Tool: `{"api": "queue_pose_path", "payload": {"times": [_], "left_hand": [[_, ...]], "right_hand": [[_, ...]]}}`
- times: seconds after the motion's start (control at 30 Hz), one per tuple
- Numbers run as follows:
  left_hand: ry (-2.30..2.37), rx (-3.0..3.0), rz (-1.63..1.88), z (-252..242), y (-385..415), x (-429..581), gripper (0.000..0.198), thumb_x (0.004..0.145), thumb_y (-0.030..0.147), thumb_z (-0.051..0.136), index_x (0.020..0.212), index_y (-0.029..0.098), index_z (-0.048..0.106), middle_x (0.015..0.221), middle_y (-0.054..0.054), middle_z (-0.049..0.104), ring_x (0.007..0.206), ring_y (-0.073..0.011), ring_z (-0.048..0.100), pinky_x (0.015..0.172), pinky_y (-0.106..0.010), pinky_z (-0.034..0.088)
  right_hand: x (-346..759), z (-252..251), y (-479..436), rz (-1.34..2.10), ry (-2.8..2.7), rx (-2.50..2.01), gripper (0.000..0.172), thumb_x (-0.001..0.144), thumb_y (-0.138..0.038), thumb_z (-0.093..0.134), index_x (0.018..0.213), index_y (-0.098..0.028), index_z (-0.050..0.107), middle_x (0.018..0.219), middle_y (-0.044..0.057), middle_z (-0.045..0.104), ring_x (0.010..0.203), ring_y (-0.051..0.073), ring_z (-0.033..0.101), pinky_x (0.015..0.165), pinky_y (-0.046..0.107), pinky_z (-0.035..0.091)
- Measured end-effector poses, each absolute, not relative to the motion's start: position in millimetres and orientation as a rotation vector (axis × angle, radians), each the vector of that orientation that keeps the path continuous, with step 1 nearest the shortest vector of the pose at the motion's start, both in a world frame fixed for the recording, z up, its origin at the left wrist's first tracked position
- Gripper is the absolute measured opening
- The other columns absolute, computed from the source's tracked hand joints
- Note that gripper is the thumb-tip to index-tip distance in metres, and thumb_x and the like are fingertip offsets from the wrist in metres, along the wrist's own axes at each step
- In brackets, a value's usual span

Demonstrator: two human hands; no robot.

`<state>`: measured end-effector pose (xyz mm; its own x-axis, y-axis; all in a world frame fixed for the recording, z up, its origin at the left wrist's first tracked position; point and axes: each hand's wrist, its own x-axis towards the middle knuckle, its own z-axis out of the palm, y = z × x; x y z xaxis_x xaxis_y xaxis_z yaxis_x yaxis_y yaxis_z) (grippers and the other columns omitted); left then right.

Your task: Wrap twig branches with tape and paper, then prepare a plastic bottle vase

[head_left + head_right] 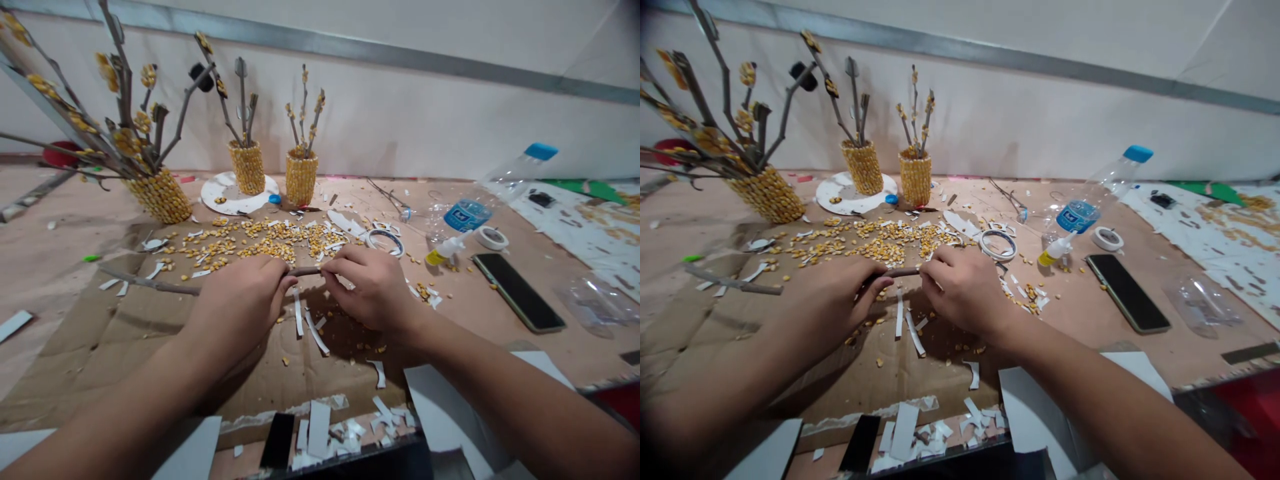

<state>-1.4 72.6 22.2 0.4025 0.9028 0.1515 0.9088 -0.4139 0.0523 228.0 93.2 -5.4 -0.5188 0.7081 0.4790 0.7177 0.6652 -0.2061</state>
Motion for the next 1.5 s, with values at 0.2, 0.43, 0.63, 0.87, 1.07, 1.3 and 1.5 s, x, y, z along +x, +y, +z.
{"api": "queue_pose_path", "payload": {"times": [0.2,0.43,0.63,0.87,1.07,1.3,1.5], "left_hand": [[-1.676,-2.604,-0.208,23.2,72.1,0.1,0.024,0.104,0.032,0.056,0.095,0.018,0.073,0.089,-0.011,0.078,0.081,-0.0302,0.071,0.068,-0.038,0.044],[-1.696,-2.626,-0.194,23.5,71.9,-0.3,0.026,0.105,0.033,0.053,0.095,0.018,0.072,0.088,-0.01,0.076,0.08,-0.0273,0.07,0.068,-0.036,0.043],[-1.686,-2.635,-0.196,21.9,71.9,-1.0,0.027,0.105,0.033,0.053,0.094,0.018,0.073,0.089,-0.011,0.077,0.08,-0.0276,0.07,0.069,-0.036,0.043],[-1.76,-2.657,-0.222,24.1,73.3,-1.0,0.028,0.106,0.033,0.053,0.099,0.017,0.076,0.092,-0.012,0.079,0.084,-0.0304,0.072,0.072,-0.038,0.046],[-1.857,-2.651,-0.22,28.5,74.9,1.4,0.026,0.104,0.032,0.055,0.097,0.019,0.076,0.094,-0.01,0.08,0.086,-0.0281,0.073,0.073,-0.036,0.047],[-1.861,-2.658,-0.276,26.1,73.3,1.7,0.03,0.105,0.034,0.053,0.095,0.019,0.076,0.092,-0.011,0.08,0.084,-0.0281,0.072,0.073,-0.037,0.047],[-1.876,-2.636,-0.124,26.5,76.3,2.5,0.035,0.107,0.036,0.049,0.09,0.019,0.075,0.089,-0.01,0.08,0.081,-0.0285,0.073,0.07,-0.036,0.044]], "right_hand": [[228.2,-6.8,94.0,-0.007,-2.33,-1.092,0.022,0.1,-0.02,0.056,0.093,-0.019,0.076,0.092,0.008,0.075,0.079,0.018,0.065,0.07,0.029,0.044],[227.6,-6.5,95.2,-0.015,-2.36,-1.074,0.024,0.102,-0.02,0.053,0.094,-0.017,0.075,0.091,0.007,0.075,0.079,0.018,0.066,0.07,0.03,0.045],[229.3,-7.3,95.6,0.029,-2.377,-1.057,0.022,0.104,-0.021,0.052,0.1,-0.017,0.074,0.097,0.009,0.075,0.084,0.019,0.067,0.073,0.03,0.047],[228.8,-5.3,93.4,0.049,-2.365,-1.032,0.022,0.104,-0.02,0.051,0.1,-0.015,0.072,0.095,0.01,0.075,0.085,0.021,0.069,0.074,0.033,0.049],[230.2,-7.0,92.3,0.031,-2.354,-0.987,0.022,0.099,-0.016,0.053,0.107,-0.017,0.073,0.101,0.011,0.076,0.086,0.022,0.069,0.074,0.034,0.05],[230.5,-8.4,91.8,-0.017,-2.371,-0.981,0.024,0.102,-0.018,0.052,0.105,-0.017,0.075,0.101,0.011,0.076,0.085,0.021,0.067,0.073,0.034,0.048],[229.0,-6.5,91.5,0.017,-2.388,-0.978,0.023,0.102,-0.019,0.052,0.104,-0.017,0.074,0.099,0.011,0.075,0.083,0.021,0.067,0.071,0.034,0.049]]}}
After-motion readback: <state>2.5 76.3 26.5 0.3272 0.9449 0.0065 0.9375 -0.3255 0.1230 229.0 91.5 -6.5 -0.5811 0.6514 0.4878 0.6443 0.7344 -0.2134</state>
